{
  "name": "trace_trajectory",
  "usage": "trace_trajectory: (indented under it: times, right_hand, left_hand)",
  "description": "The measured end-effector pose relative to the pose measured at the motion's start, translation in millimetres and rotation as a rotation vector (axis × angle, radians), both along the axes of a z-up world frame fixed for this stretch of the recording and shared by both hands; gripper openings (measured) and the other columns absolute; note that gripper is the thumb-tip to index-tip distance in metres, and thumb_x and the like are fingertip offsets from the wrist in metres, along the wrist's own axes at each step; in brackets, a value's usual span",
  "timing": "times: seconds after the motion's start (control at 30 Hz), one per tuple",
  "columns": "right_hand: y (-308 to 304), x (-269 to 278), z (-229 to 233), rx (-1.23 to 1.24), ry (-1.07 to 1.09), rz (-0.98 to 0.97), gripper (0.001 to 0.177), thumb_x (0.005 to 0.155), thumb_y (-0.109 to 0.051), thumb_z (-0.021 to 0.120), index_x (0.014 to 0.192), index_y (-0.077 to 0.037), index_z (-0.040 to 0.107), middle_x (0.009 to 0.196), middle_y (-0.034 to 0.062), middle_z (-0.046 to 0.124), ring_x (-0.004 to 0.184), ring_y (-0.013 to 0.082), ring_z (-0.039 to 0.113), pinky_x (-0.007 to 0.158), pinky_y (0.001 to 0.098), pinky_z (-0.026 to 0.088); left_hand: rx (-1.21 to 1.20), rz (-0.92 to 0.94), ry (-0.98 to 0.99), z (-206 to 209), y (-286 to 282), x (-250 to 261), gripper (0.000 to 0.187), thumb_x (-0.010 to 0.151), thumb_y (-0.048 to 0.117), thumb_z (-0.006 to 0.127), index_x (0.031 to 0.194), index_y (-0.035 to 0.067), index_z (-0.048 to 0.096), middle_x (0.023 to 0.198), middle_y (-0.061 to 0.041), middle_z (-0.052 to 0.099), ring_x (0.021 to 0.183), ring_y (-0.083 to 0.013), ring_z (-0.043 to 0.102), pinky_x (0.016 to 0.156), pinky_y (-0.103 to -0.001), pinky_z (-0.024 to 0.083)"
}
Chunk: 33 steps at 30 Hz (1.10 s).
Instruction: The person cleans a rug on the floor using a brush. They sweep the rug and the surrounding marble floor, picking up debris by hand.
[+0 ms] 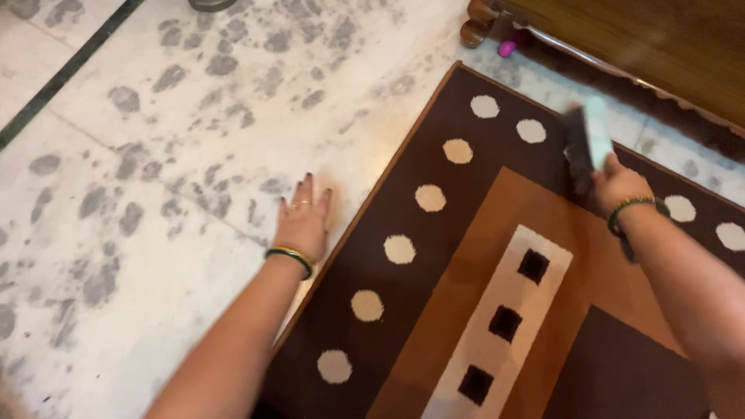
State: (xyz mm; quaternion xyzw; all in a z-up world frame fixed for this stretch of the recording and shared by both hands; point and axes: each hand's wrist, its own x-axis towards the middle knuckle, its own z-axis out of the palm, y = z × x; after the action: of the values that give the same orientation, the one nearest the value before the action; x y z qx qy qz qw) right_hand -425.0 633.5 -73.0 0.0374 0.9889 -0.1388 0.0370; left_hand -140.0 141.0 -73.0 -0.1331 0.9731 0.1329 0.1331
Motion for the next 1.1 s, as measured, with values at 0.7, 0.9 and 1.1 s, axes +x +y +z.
trace_trajectory:
  times: [0.7, 0.9, 1.1]
  right_hand:
    - [-184, -37, -67, -0.155, -0.157, 0.394, 0.06, 0.1, -0.035, 0.055, 0.156, -0.021, 0.038, 0.113, 0.0294, 0.068, 0.105, 0.0447, 0.066, 0.094, 0.0505, 0.051]
    - [-184, -90, 4, 0.081, -0.129, 0.376, 0.053, 0.107, -0.038, 0.05, 0.158, -0.033, 0.04, 0.111, 0.0227, 0.073, 0.1, 0.0407, 0.072, 0.094, 0.0512, 0.054]
    - [-226, -5, -31, 0.011, -0.107, 0.759, 0.067, 0.09, -0.018, 0.057, 0.155, -0.008, 0.039, 0.1, 0.0153, 0.075, 0.084, 0.0335, 0.074, 0.077, 0.0424, 0.059]
  left_hand:
    - [-0.14, -0.007, -0.508, -86, 104, -29, 0.127, 0.081, 0.048, 0.085, 0.162, -0.001, 0.0, 0.171, -0.021, -0.006, 0.156, -0.0358, 0.013, 0.125, -0.042, 0.021]
    - [-0.233, -0.164, -0.618, -77, 104, -34, 0.121, 0.089, 0.055, 0.074, 0.16, -0.008, -0.002, 0.169, -0.029, -0.009, 0.157, -0.0427, 0.003, 0.125, -0.042, 0.019]
    - [-0.274, -0.202, -0.582, -96, 96, -29, 0.116, 0.092, 0.055, 0.07, 0.159, -0.009, 0.0, 0.169, -0.029, -0.009, 0.155, -0.0456, -0.002, 0.125, -0.042, 0.011]
